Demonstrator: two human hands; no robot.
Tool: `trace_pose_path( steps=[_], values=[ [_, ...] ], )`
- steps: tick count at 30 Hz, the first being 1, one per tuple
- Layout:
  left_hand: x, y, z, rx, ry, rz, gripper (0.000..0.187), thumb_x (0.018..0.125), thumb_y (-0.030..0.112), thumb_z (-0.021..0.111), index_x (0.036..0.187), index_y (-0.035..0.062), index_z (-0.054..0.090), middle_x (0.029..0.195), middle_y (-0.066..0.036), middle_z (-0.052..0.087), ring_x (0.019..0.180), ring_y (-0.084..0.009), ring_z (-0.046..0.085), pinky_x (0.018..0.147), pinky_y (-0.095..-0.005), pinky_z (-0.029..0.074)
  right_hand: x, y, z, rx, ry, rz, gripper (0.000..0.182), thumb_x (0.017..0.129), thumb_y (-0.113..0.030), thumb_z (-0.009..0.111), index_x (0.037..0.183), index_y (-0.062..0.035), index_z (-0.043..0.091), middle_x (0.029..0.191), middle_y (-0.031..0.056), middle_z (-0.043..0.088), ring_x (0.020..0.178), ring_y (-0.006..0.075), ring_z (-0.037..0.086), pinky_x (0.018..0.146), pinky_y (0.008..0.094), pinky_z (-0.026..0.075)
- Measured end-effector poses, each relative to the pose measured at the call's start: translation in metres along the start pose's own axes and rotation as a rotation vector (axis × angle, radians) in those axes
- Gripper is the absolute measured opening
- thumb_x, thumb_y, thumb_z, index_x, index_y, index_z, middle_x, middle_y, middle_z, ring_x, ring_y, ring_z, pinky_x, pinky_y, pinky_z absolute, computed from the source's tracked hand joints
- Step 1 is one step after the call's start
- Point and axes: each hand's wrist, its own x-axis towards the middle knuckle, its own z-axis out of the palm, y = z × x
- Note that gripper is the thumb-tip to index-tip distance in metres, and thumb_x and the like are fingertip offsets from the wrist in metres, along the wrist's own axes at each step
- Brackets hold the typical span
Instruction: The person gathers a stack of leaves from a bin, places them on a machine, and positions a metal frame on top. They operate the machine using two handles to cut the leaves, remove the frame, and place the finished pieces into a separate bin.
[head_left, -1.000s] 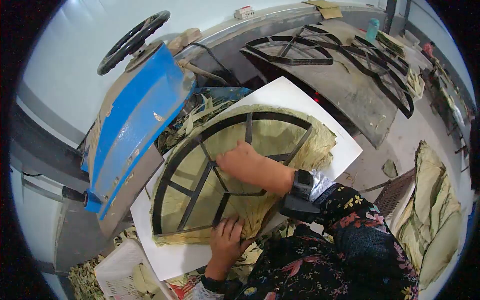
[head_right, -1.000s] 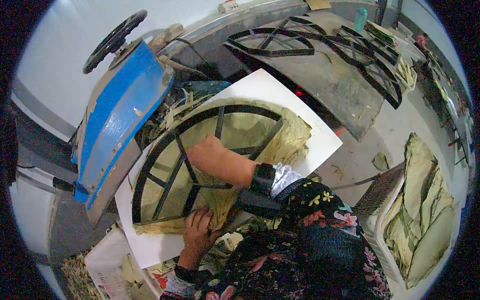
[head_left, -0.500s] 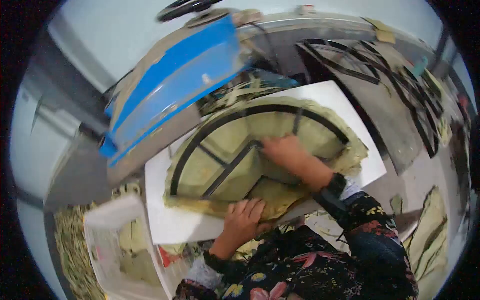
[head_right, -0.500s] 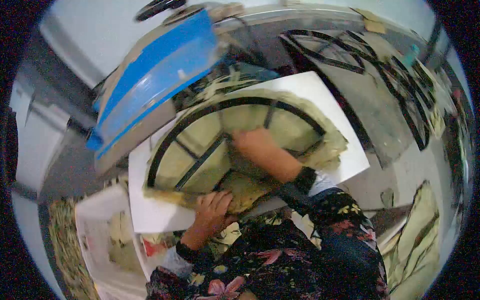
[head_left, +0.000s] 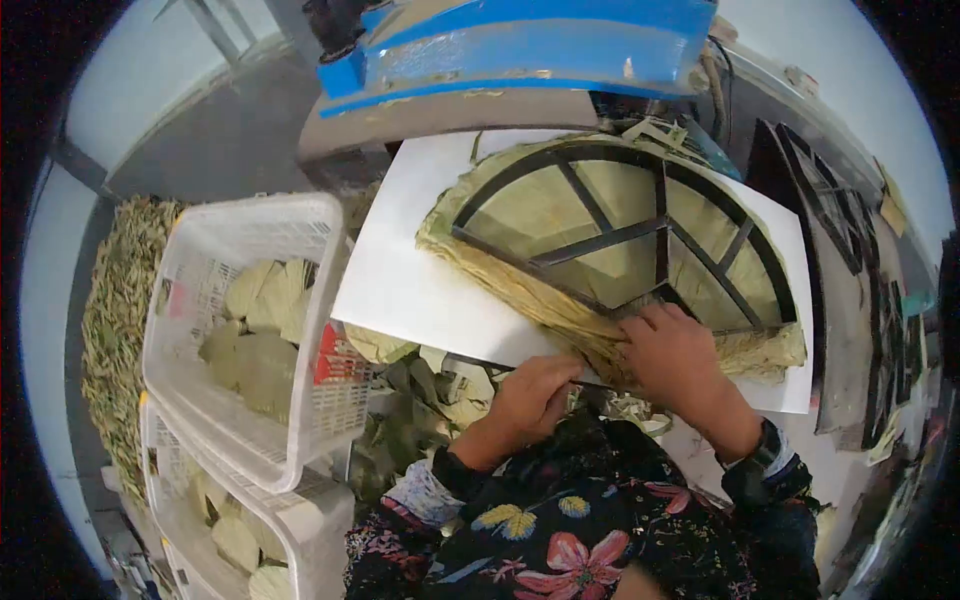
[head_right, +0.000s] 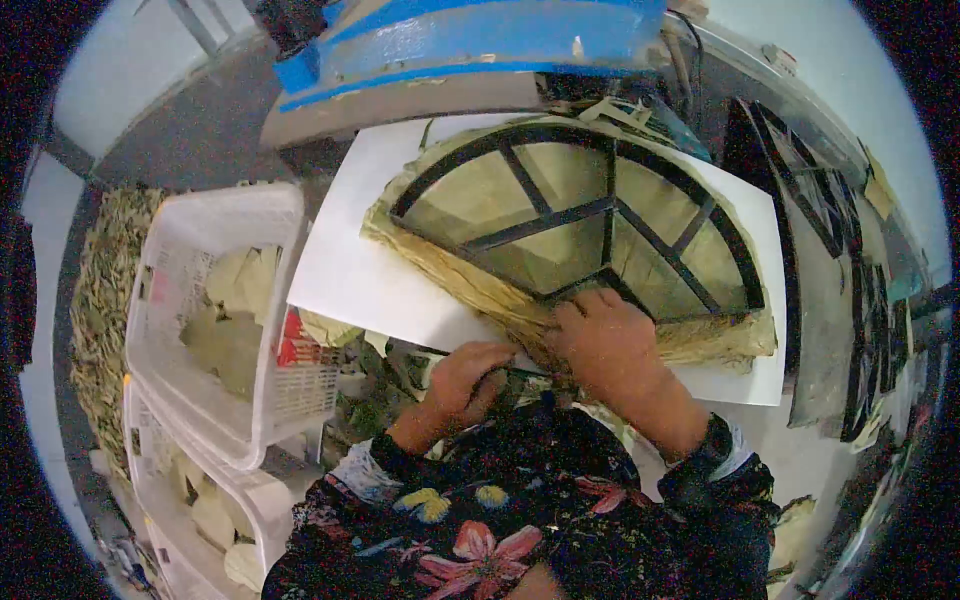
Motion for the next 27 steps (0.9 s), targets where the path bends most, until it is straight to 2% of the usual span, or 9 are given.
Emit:
trace_pose_path(
  steps=[2,4,8,14,16,19,22,25,27],
  values=[
    [-0.008,0.004,-0.001,-0.087,-0.079,-0.09,0.028,0.076,0.002,0.06,0.104,0.0036,0.058,0.099,-0.014,0.062,0.089,-0.0322,0.06,0.076,-0.0386,0.049,0.002,0.003,-0.001,-0.035,0.016,-0.025,0.022,0.078,-0.023,0.063,0.093,-0.0066,0.06,0.089,0.0098,0.06,0.085,0.0299,0.058,0.067,0.0394,0.049],
    [-0.01,0.011,-0.003,-0.126,-0.106,-0.17,0.023,0.078,0.003,0.058,0.101,0.0035,0.059,0.095,-0.015,0.063,0.087,-0.0326,0.061,0.075,-0.0388,0.049,0.007,0.001,-0.01,0.07,-0.111,0.157,0.021,0.079,-0.022,0.062,0.093,-0.007,0.061,0.087,0.0098,0.059,0.087,0.0305,0.058,0.067,0.0404,0.049],
    [-0.019,0.014,0.007,-0.265,-0.123,-0.377,0.015,0.084,0.006,0.054,0.098,0.0021,0.059,0.089,-0.017,0.063,0.08,-0.035,0.061,0.07,-0.0404,0.049,0.008,-0.011,-0.012,0.047,-0.072,0.149,0.021,0.08,-0.028,0.061,0.09,-0.0088,0.058,0.085,0.0098,0.06,0.083,0.0307,0.059,0.067,0.0421,0.051],
    [-0.017,0.015,0.016,-0.306,-0.174,-0.397,0.02,0.086,0.01,0.055,0.103,0.0013,0.06,0.094,-0.016,0.064,0.085,-0.034,0.062,0.075,-0.0375,0.05,-0.004,-0.027,-0.024,-0.024,-0.088,0.125,0.049,0.071,-0.031,0.072,0.107,-0.0045,0.053,0.102,0.0151,0.055,0.096,0.0329,0.054,0.076,0.0413,0.049],
    [-0.016,0.016,0.017,-0.321,-0.155,-0.39,0.021,0.086,0.01,0.055,0.104,0.0012,0.059,0.093,-0.017,0.064,0.085,-0.0327,0.063,0.075,-0.0373,0.05,-0.01,-0.024,-0.029,0.038,-0.134,0.154,0.064,0.065,-0.025,0.077,0.118,-0.0034,0.047,0.106,0.0164,0.052,0.099,0.0332,0.053,0.082,0.0415,0.046],
    [-0.012,0.021,0.018,-0.38,-0.13,-0.414,0.023,0.087,0.01,0.055,0.108,0.0011,0.057,0.092,-0.017,0.064,0.082,-0.0299,0.064,0.074,-0.0364,0.05,-0.015,-0.014,-0.03,0.142,-0.172,0.137,0.073,0.063,-0.019,0.079,0.125,-0.0043,0.042,0.109,0.0167,0.053,0.103,0.034,0.052,0.087,0.0425,0.044],
    [-0.01,0.024,0.02,-0.455,-0.133,-0.48,0.026,0.088,0.009,0.055,0.113,0.0009,0.054,0.09,-0.016,0.064,0.079,-0.0257,0.065,0.072,-0.0346,0.05,-0.025,0.007,-0.019,0.353,-0.095,0.018,0.08,0.062,-0.016,0.079,0.13,-0.0051,0.038,0.118,0.0166,0.052,0.11,0.0346,0.05,0.091,0.0423,0.043],
    [-0.007,0.025,0.023,-0.46,-0.126,-0.489,0.029,0.089,0.009,0.054,0.117,0.0004,0.051,0.09,-0.015,0.064,0.076,-0.0217,0.065,0.071,-0.0327,0.051,-0.035,0.019,-0.011,0.457,-0.085,0.073,0.079,0.062,-0.016,0.079,0.13,-0.006,0.04,0.124,0.0161,0.05,0.115,0.0359,0.047,0.094,0.0416,0.042],
    [-0.008,0.027,0.028,-0.434,-0.118,-0.463,0.03,0.09,0.01,0.053,0.119,0.0002,0.05,0.091,-0.014,0.065,0.075,-0.0201,0.064,0.07,-0.0319,0.051,-0.04,0.029,0.002,0.391,-0.051,-0.002,0.077,0.062,-0.017,0.079,0.129,-0.0061,0.042,0.124,0.0158,0.051,0.114,0.0357,0.049,0.094,0.0408,0.043]
  ],
)
